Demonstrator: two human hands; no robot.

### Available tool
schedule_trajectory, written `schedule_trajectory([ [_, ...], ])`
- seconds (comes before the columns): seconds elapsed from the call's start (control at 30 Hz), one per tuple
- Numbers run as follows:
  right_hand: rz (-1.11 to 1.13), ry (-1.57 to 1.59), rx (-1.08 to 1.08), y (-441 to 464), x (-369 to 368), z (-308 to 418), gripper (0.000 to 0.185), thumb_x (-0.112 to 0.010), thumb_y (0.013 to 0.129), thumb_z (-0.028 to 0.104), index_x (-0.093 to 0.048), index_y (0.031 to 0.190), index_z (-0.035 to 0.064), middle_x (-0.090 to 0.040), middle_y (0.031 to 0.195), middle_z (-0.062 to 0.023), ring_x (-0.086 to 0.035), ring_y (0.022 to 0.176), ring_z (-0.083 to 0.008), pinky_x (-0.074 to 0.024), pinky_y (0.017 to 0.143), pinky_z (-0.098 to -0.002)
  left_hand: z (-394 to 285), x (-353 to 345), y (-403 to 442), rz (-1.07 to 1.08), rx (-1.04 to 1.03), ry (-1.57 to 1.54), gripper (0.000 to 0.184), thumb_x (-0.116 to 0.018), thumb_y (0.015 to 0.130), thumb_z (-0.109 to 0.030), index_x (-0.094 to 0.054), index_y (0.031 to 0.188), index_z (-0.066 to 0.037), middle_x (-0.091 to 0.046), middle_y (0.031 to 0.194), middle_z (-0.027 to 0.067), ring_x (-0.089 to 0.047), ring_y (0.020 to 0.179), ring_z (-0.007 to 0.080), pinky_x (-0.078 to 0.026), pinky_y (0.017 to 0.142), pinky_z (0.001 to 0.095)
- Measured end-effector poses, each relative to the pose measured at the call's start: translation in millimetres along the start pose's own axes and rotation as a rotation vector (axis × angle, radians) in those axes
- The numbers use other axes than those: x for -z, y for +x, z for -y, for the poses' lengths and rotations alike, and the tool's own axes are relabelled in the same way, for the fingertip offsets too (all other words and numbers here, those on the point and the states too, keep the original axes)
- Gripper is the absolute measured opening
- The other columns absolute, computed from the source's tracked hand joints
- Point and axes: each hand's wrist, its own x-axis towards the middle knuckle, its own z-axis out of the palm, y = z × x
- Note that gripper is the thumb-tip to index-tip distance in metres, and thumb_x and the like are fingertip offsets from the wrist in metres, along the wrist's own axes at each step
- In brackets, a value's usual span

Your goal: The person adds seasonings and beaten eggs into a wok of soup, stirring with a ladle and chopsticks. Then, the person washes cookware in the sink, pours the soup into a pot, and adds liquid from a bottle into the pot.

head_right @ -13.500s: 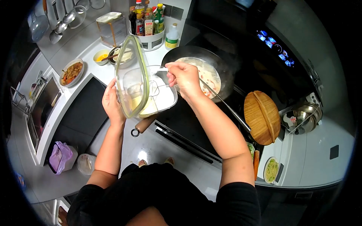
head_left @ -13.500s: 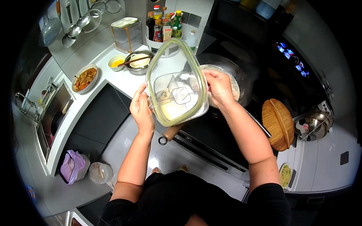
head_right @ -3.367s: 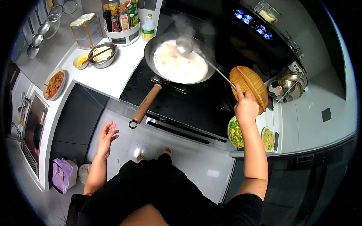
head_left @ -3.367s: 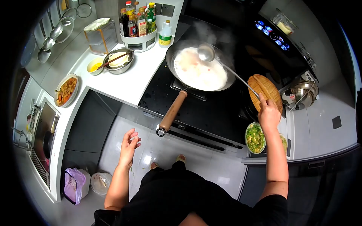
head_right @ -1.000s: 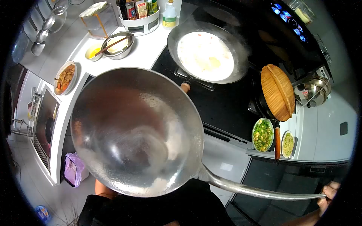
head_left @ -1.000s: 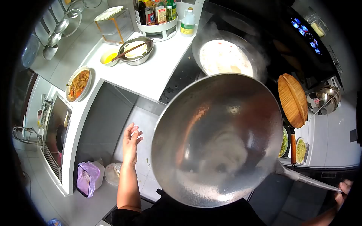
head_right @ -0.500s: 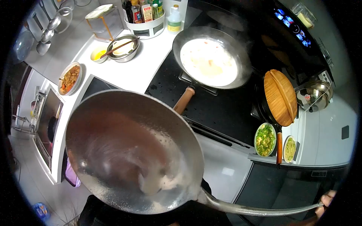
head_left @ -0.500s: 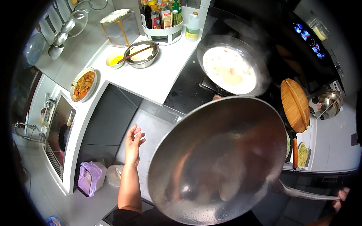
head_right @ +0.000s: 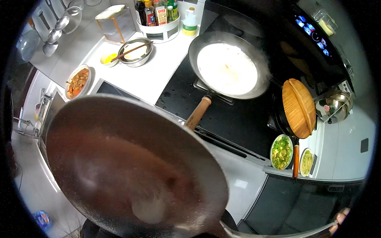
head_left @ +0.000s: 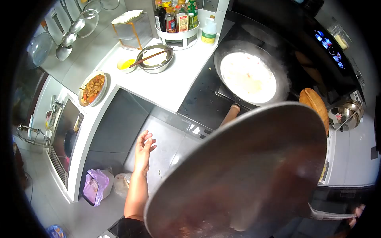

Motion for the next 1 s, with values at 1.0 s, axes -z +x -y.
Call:
schedule_trajectory([
  [1.0,-0.207,-0.047,0.110,-13,-22,-18,0.022,-0.058,0.072,-0.004,-0.054,0.094,-0.0057,-0.053,0.093,-0.0241,-0.055,0.080,-0.0330,-0.0502,0.063,-0.0366,-23,-4,9,-0.004,0.003,0.025,0.044,-0.053,0.084,-0.021,-0.038,0.122,-0.005,-0.047,0.107,0.0055,-0.051,0.092,0.0170,-0.044,0.078,0.0293],
])
